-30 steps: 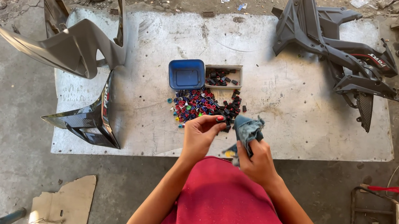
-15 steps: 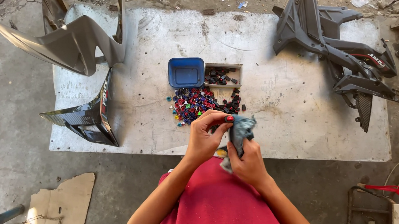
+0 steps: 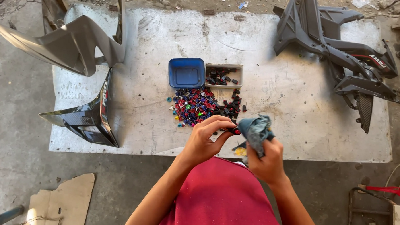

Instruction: Cleaning and sorting small motorcycle clips and fasteners with a cloth.

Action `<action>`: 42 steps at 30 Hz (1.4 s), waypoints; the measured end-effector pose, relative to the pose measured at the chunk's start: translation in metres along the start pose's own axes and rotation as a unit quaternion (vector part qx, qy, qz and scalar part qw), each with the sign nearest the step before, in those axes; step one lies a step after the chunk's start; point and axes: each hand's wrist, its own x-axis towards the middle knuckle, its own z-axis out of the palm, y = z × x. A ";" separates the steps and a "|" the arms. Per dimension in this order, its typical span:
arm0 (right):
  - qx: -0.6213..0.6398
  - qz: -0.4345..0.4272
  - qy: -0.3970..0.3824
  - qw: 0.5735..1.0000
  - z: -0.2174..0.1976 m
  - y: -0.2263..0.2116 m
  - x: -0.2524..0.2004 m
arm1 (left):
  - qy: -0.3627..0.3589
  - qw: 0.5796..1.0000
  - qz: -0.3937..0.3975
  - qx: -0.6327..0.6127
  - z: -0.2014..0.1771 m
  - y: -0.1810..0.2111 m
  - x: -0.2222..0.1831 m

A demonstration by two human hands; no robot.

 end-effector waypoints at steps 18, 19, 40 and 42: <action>0.057 0.044 0.004 0.997 0.023 0.010 -0.001 | 0.033 0.997 -0.028 0.065 0.007 -0.009 0.002; 0.056 0.045 0.004 0.997 0.023 0.026 -0.007 | 0.033 0.997 -0.029 0.065 0.010 -0.015 0.002; 0.147 0.439 -0.056 0.885 0.162 0.261 -0.040 | 0.104 0.898 -0.410 0.124 0.080 -0.451 0.011; 0.171 0.499 -0.045 0.849 0.172 0.277 -0.049 | 0.095 0.849 -0.494 0.164 0.092 -0.508 0.016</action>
